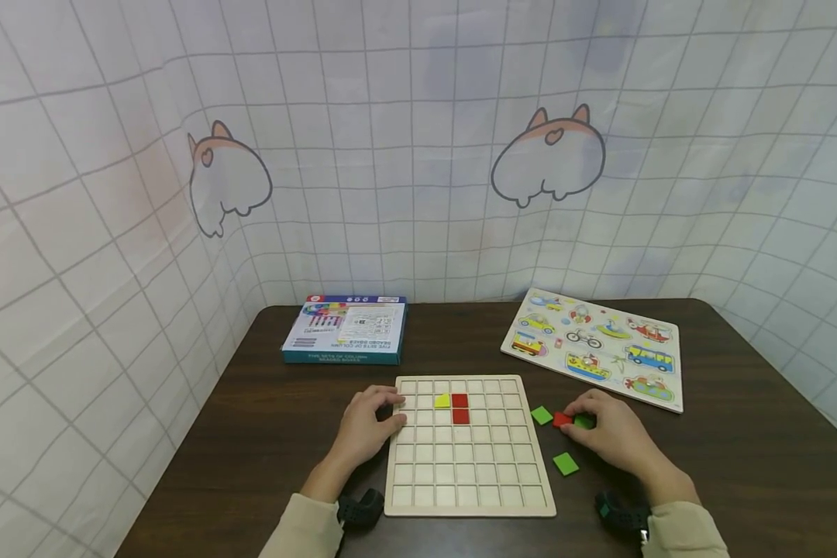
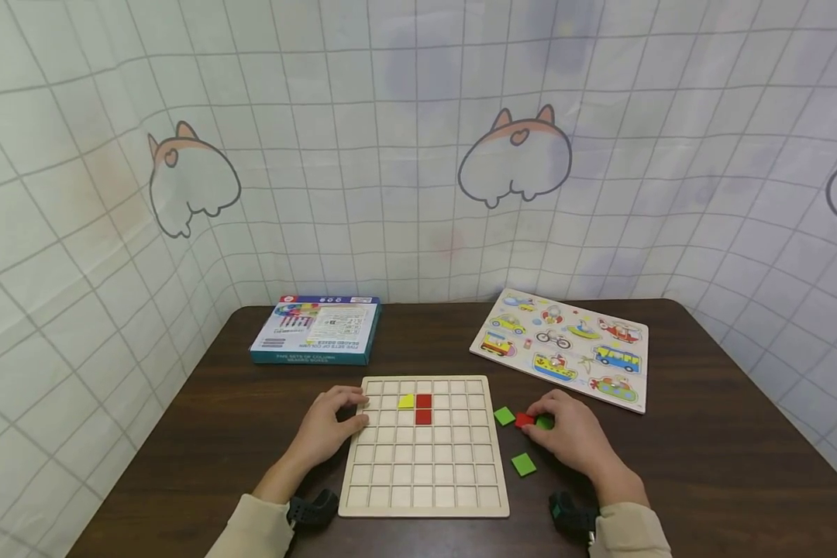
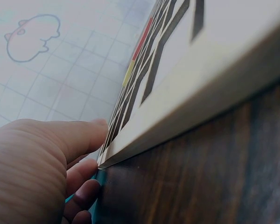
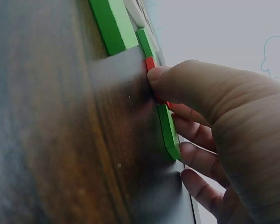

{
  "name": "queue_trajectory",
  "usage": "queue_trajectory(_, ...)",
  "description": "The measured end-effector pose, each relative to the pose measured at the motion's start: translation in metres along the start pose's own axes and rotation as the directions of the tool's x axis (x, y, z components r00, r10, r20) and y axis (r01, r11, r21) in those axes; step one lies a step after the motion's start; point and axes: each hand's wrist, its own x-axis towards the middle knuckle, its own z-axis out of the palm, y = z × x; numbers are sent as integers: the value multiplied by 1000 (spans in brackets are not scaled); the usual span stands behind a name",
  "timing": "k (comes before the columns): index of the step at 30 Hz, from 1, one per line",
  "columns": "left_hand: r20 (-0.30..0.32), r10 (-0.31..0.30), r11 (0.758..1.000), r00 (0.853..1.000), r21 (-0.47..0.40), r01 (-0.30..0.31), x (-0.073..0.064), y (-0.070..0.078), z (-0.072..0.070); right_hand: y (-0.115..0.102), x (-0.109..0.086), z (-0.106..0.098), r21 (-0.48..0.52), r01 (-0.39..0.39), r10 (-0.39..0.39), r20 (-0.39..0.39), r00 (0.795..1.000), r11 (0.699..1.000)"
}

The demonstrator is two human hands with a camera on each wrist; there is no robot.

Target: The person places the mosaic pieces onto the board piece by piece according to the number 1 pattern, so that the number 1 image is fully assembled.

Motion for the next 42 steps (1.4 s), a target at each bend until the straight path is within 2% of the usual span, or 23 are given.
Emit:
queue_trajectory(6, -1, -2, 1000, 1000, 1, 2, -1, 0, -1, 1, 0, -1, 0, -7, 7, -2, 1000, 1000)
queue_trajectory(23, -10, 2, 1000, 1000, -5, -2, -1, 3, -1, -2, 0, -5, 22, -40, 41, -67, 997, 999)
queue_trajectory(29, -11, 13, 1000, 1000, -2, -13, -1, 3, -2, -5, 2, -5, 25, -9, 11, -91, 996, 1000)
queue_trajectory(35, -5, 19, 1000, 1000, 4, -19, -1, 2, -2, -20, 3, -6, 63, 50, -41, -128, 991, 997)
queue_trajectory(42, -7, 10, 1000, 1000, 0, -10, -1, 3, -2, -43, 4, 2, 97, 91, -82, -92, 992, 991)
